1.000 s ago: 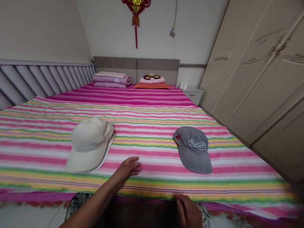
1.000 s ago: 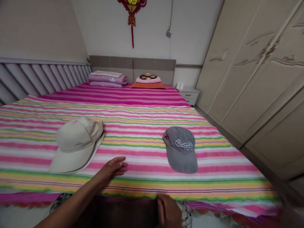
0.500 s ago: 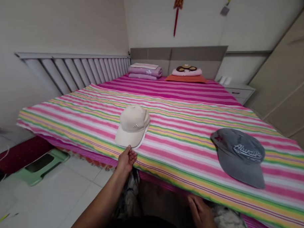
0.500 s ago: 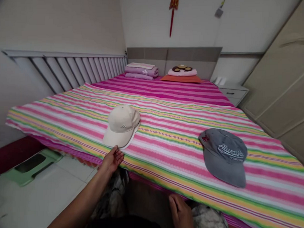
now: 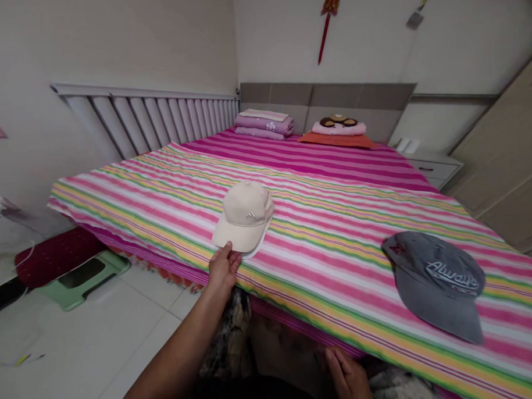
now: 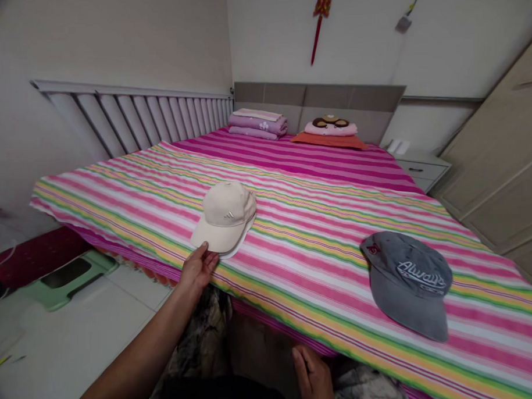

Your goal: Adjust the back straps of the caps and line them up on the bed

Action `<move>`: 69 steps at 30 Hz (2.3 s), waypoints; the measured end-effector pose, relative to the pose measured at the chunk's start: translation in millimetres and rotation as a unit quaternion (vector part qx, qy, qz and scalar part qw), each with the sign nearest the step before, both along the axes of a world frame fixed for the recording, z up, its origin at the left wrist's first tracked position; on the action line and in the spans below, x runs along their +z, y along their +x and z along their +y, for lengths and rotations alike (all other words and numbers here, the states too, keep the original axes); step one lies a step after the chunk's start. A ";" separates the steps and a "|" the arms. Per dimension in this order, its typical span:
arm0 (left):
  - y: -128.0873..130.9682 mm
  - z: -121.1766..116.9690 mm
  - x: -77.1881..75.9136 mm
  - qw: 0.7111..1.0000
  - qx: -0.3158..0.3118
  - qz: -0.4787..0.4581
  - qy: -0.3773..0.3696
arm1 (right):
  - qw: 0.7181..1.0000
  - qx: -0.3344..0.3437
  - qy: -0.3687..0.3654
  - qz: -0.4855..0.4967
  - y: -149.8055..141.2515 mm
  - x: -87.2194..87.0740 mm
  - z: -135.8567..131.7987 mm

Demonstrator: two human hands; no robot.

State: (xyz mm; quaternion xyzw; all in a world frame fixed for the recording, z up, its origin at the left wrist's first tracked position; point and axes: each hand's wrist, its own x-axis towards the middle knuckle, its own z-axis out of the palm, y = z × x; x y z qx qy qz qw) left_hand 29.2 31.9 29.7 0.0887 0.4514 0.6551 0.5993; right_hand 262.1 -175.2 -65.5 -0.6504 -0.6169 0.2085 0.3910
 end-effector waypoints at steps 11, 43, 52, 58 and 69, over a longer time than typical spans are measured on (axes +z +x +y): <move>7.8 -3.1 28.5 0.970 -0.131 -0.097 0.179 | 0.988 -0.021 -0.061 0.138 -14.9 9.5 5.8; 38.3 -48.7 6.0 0.900 -0.412 -0.119 0.083 | 0.857 0.029 -0.006 0.514 20.5 111.9 33.7; 42.0 -61.1 24.9 0.852 -0.489 -0.091 0.165 | 0.841 0.017 -0.056 0.538 26.9 118.8 24.6; 40.0 -59.9 52.9 0.836 -0.522 0.014 0.167 | 0.860 0.027 -0.089 0.502 40.5 126.4 10.6; 33.8 -57.7 90.0 0.774 -0.572 0.133 0.235 | 0.862 0.096 -0.046 0.495 29.2 143.9 2.3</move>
